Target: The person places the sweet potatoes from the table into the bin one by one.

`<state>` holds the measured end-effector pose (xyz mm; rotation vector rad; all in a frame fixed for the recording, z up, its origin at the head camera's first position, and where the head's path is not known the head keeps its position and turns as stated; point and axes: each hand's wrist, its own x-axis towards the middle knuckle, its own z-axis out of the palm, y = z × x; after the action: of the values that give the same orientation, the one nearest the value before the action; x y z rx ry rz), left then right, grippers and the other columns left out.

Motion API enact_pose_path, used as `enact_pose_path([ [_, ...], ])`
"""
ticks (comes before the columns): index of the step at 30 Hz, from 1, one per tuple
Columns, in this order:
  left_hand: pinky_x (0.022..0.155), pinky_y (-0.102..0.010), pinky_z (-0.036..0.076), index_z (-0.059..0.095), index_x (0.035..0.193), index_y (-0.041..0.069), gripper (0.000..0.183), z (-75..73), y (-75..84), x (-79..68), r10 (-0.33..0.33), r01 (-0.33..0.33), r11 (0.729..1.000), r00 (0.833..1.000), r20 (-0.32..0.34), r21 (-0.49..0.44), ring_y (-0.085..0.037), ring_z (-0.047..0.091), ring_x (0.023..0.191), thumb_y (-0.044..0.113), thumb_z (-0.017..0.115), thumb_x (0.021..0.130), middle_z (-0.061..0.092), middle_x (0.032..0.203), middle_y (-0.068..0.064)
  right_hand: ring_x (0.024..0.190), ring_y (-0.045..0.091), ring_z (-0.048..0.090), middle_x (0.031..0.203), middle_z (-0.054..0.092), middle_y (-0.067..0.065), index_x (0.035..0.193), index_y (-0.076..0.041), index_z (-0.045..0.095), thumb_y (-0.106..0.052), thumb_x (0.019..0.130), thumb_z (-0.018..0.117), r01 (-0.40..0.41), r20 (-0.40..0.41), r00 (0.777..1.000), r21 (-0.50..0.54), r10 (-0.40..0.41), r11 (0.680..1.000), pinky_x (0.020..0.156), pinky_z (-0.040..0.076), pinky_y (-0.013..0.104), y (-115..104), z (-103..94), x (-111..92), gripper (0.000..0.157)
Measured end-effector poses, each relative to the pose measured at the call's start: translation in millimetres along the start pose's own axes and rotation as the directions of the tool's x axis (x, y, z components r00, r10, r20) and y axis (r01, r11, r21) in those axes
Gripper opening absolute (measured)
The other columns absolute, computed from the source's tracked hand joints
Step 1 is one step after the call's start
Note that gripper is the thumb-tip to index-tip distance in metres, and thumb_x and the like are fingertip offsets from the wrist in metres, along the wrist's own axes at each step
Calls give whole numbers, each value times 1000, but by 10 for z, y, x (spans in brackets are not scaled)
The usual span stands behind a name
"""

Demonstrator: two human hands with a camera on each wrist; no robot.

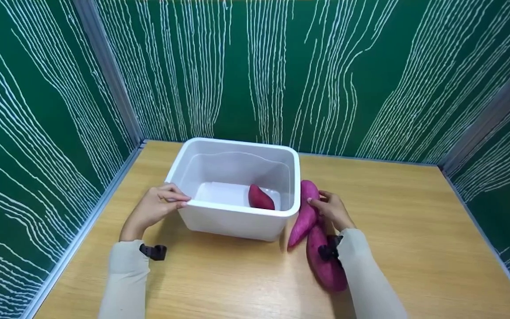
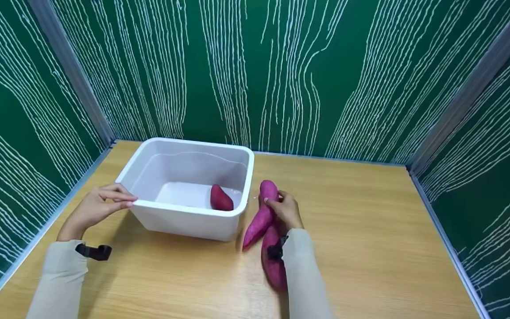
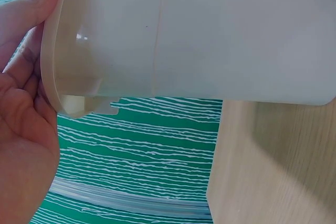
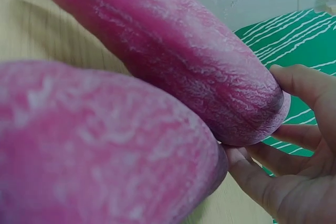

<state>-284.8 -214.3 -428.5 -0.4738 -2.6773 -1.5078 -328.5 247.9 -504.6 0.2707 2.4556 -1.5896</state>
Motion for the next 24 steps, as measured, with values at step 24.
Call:
enact_pose_path([
  [24, 87, -35, 46, 78, 96, 11, 14, 6, 16, 3, -16, 16, 1000, 1000, 5, 0, -23, 52, 99, 8, 74, 82, 66, 96, -6, 119, 32, 52, 148, 35, 27, 150, 2, 23, -37, 95, 57, -54, 24, 998, -6, 54, 999, 93, 51, 42, -112, -149, -82, 76],
])
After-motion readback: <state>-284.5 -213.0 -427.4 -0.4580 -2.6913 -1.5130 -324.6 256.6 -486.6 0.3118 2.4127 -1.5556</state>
